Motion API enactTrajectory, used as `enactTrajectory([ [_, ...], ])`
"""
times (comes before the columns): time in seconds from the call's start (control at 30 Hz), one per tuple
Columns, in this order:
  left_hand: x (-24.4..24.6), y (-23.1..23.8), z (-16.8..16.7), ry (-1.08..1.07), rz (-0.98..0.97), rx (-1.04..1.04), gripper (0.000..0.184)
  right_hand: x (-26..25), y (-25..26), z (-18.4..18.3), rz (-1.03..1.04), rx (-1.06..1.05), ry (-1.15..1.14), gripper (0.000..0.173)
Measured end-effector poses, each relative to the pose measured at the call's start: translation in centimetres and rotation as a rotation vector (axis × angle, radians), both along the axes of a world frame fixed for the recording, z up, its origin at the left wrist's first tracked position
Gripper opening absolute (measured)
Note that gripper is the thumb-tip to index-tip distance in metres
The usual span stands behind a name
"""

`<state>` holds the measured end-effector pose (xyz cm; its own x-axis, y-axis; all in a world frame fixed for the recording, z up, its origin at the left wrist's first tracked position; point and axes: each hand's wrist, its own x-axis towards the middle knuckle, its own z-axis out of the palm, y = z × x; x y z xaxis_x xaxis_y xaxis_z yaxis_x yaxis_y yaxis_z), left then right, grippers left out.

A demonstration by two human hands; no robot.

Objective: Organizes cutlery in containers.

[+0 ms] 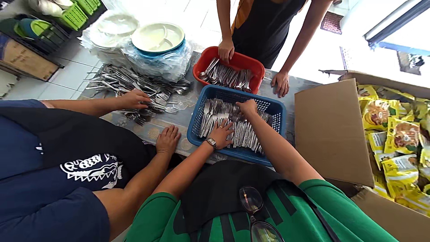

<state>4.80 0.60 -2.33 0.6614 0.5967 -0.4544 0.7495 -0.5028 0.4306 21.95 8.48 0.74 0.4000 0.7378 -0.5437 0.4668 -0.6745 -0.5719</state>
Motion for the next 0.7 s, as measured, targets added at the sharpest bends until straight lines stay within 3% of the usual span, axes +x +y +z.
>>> enactTrajectory([
  [0.1, 0.0, 0.0, 0.2, 0.0, 0.001, -0.025, 0.061, -0.5, 0.1, 0.8, 0.056, -0.057, -0.091, 0.061],
  [0.23, 0.0, 0.1, 0.5, -0.007, 0.004, -0.04, 0.06, -0.4, 0.5, -0.5, -0.035, -0.03, -0.003, 0.062],
  [0.37, -0.2, -0.1, 0.5, -0.056, 0.025, -0.032, 0.061, -0.2, 0.7, -1.9, -0.112, 0.08, 0.197, 0.047],
  [0.43, -0.3, -0.1, 0.4, -0.087, 0.043, -0.017, 0.063, 0.0, 0.5, -1.0, -0.031, 0.147, 0.161, 0.037],
  [0.57, -0.2, -0.3, 0.3, -0.088, 0.047, -0.023, 0.062, 0.9, 0.3, 1.8, 0.06, 0.28, 0.015, 0.035],
  [0.7, -0.5, -0.5, 0.4, -0.22, 0.151, 0.012, 0.064, 1.6, 0.2, 3.1, -0.091, 0.604, 0.335, 0.024],
])
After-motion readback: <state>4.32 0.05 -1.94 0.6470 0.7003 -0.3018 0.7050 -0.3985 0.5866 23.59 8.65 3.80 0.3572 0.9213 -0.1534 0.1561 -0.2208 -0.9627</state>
